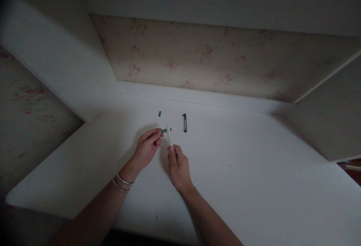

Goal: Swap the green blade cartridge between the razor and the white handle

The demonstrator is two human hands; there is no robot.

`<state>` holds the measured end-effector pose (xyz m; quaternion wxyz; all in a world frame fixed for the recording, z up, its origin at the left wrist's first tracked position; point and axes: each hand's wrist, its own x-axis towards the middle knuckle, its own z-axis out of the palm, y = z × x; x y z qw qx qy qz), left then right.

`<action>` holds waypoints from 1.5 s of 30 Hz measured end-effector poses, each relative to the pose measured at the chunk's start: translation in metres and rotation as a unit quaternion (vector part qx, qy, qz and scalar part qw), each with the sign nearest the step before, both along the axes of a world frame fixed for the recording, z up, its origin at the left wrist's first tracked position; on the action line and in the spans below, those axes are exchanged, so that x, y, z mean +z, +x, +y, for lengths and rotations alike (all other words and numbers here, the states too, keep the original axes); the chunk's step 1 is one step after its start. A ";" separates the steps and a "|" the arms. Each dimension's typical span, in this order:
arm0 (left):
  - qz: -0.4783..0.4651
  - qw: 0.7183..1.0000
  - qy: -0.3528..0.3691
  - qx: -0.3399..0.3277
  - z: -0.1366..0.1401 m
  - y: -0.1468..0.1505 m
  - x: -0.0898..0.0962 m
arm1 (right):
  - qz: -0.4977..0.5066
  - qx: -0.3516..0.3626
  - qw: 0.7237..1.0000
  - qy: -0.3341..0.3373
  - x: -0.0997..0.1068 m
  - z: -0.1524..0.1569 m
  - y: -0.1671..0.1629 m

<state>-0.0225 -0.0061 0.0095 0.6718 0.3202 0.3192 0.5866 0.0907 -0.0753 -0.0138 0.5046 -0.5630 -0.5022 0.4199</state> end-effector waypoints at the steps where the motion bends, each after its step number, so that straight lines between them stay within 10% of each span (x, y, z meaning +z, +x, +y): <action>1: -0.001 1.000 -0.002 0.000 0.000 0.000 0.001 | 0.007 -0.010 1.000 -0.002 0.000 0.000 0.000; 45: -0.020 1.000 -0.010 0.000 0.001 -0.003 0.000 | 0.010 -0.013 1.000 -0.003 0.001 -0.003 -0.002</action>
